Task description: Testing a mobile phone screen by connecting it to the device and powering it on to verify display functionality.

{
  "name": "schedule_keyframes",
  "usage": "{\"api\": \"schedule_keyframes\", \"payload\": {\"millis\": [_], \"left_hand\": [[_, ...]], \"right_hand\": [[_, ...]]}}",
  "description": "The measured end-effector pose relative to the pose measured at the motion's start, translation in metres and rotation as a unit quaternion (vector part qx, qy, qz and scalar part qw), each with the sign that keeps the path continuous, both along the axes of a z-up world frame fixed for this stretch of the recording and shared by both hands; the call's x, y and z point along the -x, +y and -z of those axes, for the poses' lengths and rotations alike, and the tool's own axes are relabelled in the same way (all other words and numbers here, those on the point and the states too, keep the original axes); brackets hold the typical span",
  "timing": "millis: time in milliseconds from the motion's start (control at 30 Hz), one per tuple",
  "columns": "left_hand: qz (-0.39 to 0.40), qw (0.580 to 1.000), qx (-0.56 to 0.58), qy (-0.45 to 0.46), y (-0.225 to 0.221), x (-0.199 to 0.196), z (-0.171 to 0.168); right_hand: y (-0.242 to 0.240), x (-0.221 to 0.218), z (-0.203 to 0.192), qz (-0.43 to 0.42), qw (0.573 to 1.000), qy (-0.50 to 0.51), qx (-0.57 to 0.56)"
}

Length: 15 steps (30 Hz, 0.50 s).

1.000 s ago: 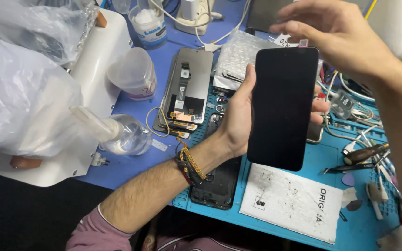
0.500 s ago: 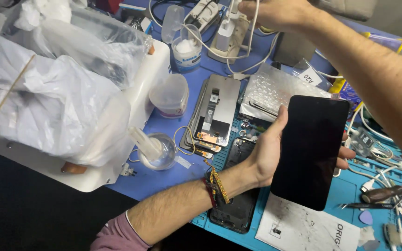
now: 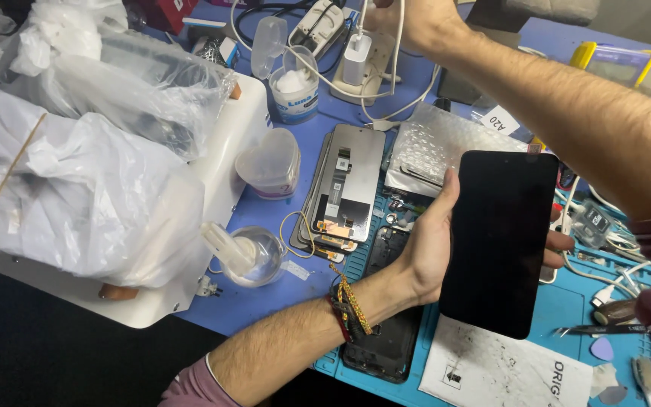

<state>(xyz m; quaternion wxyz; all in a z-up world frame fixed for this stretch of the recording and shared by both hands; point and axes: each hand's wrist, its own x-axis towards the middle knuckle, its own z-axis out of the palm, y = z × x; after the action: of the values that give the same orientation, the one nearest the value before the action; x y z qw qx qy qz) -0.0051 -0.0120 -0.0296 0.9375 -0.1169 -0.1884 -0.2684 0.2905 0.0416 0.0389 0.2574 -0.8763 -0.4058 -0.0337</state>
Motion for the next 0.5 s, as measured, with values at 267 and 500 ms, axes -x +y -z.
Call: {"api": "schedule_keyframes", "payload": {"millis": [267, 500], "left_hand": [[-0.006, 0.999, -0.045, 0.001, 0.001, -0.002, 0.001], [-0.005, 1.000, -0.029, 0.000, 0.000, -0.002, 0.003]], "right_hand": [[-0.001, 0.010, 0.005, -0.007, 0.999, -0.024, -0.047], [0.004, 0.012, 0.005, -0.058, 0.990, -0.109, -0.064]]}}
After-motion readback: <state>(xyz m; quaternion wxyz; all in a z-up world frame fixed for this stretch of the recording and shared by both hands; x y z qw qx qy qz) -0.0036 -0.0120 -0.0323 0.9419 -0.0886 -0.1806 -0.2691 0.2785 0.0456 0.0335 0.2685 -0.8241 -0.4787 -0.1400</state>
